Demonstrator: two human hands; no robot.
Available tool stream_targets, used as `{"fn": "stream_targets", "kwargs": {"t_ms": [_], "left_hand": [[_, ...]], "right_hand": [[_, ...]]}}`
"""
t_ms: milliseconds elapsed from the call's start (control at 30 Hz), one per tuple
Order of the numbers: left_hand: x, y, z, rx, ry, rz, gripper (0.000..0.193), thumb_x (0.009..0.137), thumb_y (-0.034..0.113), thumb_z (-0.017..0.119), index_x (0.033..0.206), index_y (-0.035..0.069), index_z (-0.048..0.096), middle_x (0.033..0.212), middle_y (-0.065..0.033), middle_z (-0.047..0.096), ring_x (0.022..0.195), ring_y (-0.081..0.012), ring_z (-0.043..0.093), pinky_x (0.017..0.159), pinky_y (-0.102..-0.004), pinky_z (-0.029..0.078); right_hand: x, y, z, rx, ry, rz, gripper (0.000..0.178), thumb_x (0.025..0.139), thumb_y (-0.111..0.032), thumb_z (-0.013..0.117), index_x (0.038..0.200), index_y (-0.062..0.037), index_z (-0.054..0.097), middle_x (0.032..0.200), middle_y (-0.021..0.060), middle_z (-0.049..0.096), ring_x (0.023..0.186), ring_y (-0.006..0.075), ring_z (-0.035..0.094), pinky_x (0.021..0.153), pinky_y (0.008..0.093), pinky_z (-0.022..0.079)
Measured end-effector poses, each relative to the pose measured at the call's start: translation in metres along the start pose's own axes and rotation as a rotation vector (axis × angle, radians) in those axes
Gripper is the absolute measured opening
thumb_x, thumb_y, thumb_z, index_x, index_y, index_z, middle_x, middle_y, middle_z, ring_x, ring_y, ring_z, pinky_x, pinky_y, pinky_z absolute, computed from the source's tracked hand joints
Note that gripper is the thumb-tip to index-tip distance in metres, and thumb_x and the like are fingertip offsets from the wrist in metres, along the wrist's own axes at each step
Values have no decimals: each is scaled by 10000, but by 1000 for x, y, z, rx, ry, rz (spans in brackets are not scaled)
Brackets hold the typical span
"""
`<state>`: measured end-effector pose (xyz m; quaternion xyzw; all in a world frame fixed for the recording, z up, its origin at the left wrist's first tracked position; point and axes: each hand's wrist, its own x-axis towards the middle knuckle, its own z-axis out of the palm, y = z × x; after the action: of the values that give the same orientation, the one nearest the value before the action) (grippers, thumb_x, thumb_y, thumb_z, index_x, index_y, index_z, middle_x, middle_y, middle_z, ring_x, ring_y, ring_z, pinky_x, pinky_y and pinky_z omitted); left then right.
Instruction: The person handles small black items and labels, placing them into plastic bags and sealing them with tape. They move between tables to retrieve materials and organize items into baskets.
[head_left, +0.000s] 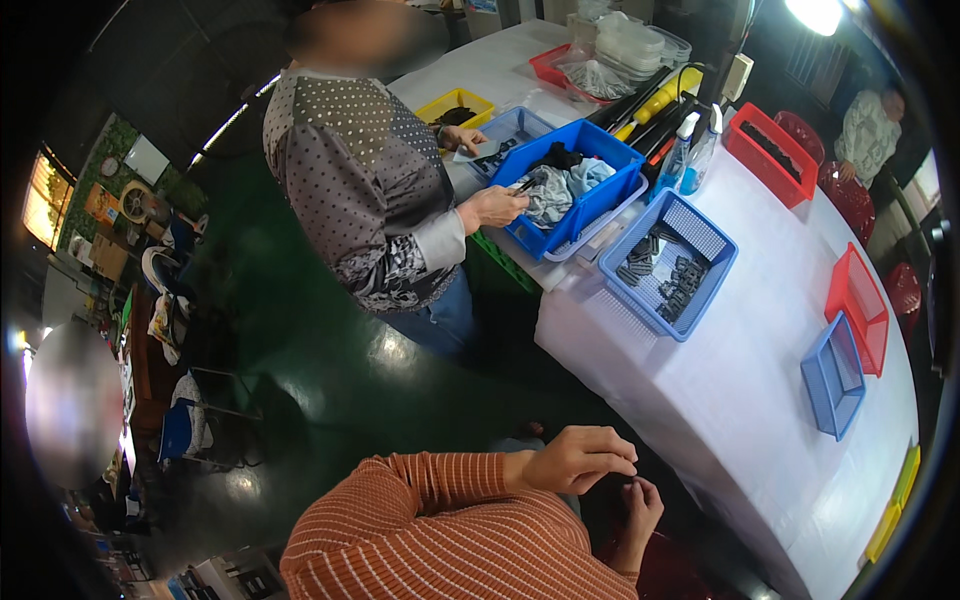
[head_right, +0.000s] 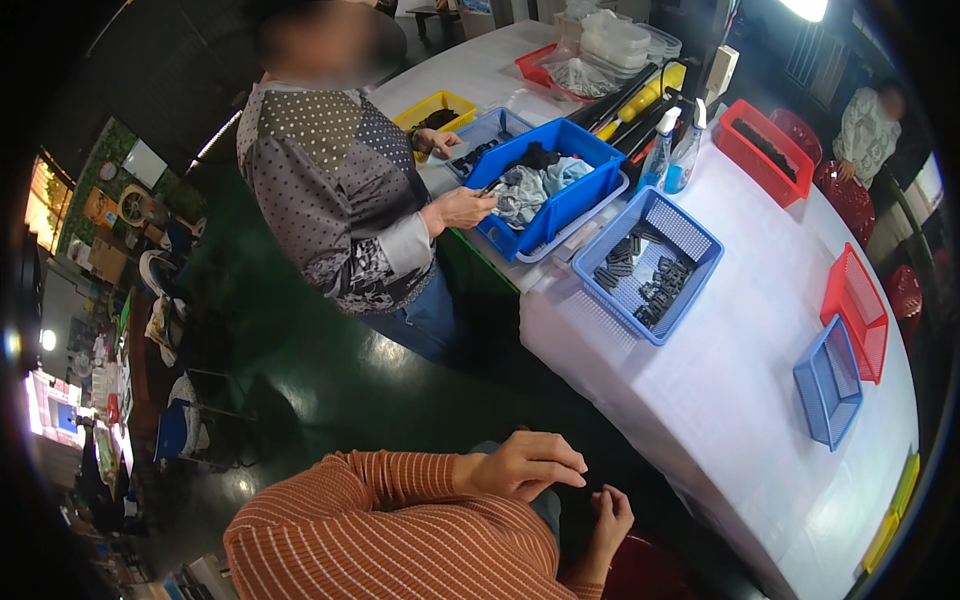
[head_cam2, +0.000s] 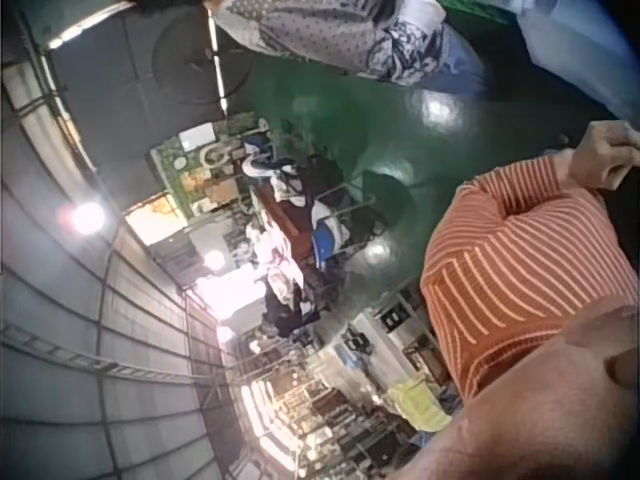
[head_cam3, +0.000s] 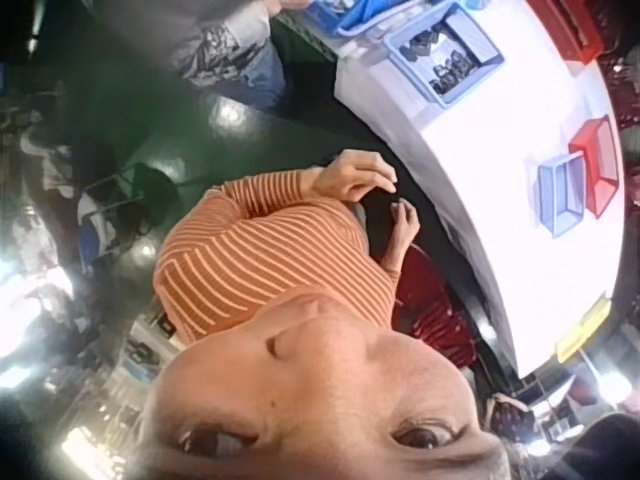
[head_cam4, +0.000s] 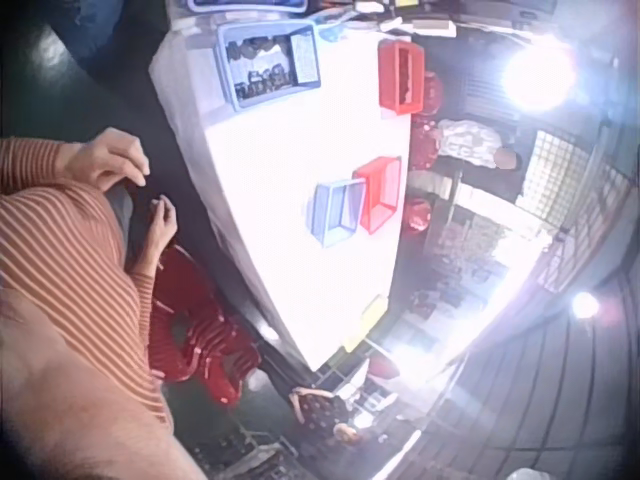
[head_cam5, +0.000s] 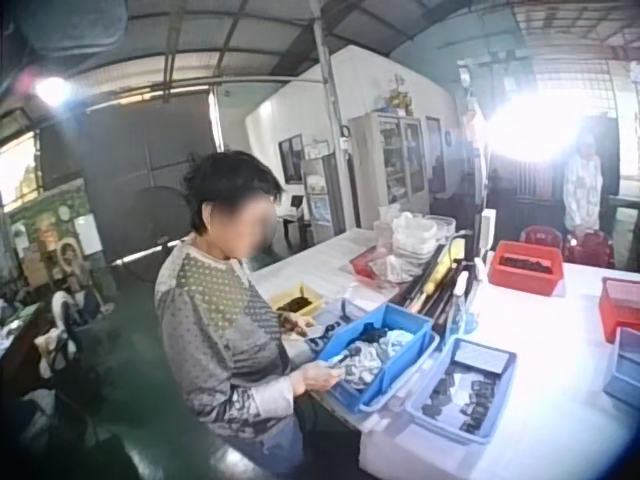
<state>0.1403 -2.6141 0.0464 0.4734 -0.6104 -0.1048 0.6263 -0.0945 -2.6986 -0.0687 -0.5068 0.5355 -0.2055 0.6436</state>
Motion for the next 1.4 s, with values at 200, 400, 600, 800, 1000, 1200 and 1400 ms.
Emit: {"fn": "stream_targets", "kwargs": {"t_ms": [200, 400, 600, 800, 1000, 1200, 1400], "left_hand": [[-3, 5, -33, -14, 24, 87, 245, 695, -50, 663, 921, 43, 647, 950, -103, 611, 748, -226, 630, 619, -305, 510], [-20, 8, -53, -37, 68, 88, 257, 681, -62, 649, 916, 44, 662, 943, -95, 624, 738, -212, 631, 609, -292, 499], [3, 18, -5, -216, -48, 93, 170, 686, -77, 631, 821, 17, 675, 860, -124, 634, 709, -214, 626, 588, -279, 501], [-3, 75, 111, -450, -422, 371, 202, 698, -121, 559, 795, 15, 673, 821, -110, 620, 643, -187, 595, 540, -258, 478], [-126, 225, 316, -857, -863, 531, 237, 671, -128, 546, 792, 26, 679, 833, -116, 625, 658, -200, 612, 537, -272, 486], [-306, 381, 477, -1044, -1182, 494, 310, 623, -142, 563, 848, 39, 677, 883, -104, 635, 669, -218, 620, 558, -290, 503], [-374, 454, 586, -934, -1267, 256, 311, 636, -164, 546, 828, 42, 678, 869, -107, 636, 695, -209, 630, 575, -276, 501]], "right_hand": [[-14, -16, 77, -96, -216, -167, 128, 873, -59, 572, 942, 38, 620, 854, 53, 642, 777, 99, 577, 717, 239, 470], [-25, -20, 96, -162, -216, -197, 127, 859, -61, 569, 905, 39, 632, 822, 53, 656, 776, 96, 582, 723, 245, 468], [-54, -20, 60, -175, 22, -201, 142, 861, -66, 574, 942, 24, 648, 818, 76, 667, 762, 119, 620, 706, 253, 494], [-166, 55, -26, 102, 495, -135, 161, 878, -102, 572, 980, -4, 650, 788, 65, 677, 744, 109, 639, 683, 237, 499], [-359, 212, -113, 467, 1009, -123, 151, 879, -84, 564, 972, 7, 642, 790, 64, 665, 742, 106, 629, 688, 235, 500], [-567, 353, -186, 638, 1330, 126, 157, 874, -63, 565, 961, 45, 637, 810, 101, 663, 753, 143, 640, 700, 258, 528], [-638, 374, -354, 599, 1244, 89, 155, 879, -68, 561, 972, 28, 640, 825, 93, 669, 754, 136, 639, 707, 253, 520]]}}
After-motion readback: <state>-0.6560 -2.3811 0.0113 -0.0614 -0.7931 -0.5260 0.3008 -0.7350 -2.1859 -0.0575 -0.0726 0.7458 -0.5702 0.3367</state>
